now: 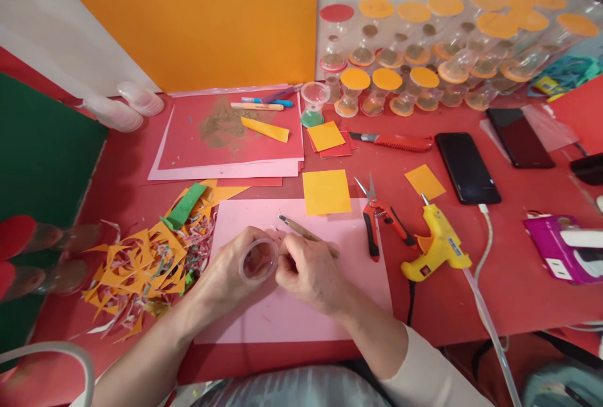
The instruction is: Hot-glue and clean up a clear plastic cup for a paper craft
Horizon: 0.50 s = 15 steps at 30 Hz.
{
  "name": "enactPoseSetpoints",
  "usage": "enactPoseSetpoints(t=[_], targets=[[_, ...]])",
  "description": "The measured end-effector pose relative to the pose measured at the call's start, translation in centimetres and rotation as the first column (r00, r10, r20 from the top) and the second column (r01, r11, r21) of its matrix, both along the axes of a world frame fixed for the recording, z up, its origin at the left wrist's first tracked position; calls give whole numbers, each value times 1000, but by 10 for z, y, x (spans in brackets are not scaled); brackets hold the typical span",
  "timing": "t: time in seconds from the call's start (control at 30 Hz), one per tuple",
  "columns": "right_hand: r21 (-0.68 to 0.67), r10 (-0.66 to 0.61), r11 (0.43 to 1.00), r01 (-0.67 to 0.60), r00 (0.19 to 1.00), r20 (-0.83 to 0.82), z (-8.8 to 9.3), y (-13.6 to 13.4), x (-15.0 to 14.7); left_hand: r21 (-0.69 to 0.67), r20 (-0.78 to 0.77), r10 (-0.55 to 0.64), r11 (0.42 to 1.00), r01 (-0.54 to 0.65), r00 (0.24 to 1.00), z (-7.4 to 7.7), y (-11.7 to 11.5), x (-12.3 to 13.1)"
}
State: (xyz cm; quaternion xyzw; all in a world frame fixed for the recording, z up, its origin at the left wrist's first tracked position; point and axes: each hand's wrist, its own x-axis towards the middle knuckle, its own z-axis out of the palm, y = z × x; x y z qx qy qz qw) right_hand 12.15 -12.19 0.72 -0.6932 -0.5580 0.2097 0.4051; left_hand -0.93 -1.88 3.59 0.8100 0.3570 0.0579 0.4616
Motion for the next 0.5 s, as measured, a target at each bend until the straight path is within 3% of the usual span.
enactPoseSetpoints(t=[0.17, 0.23, 0.5], targets=[[-94, 62, 992, -87, 968, -244, 7, -1, 4, -2, 30, 81, 997, -81, 996, -1, 1, -1], [-91, 69, 991, -96, 961, -269, 6, -1, 6, 7, 21, 108, 994, -108, 994, -2, 0, -1], [-19, 23, 1000, -22, 999, 39, -1, -1, 3, -22, -1, 65, 998, -65, 998, 1, -4, 2]])
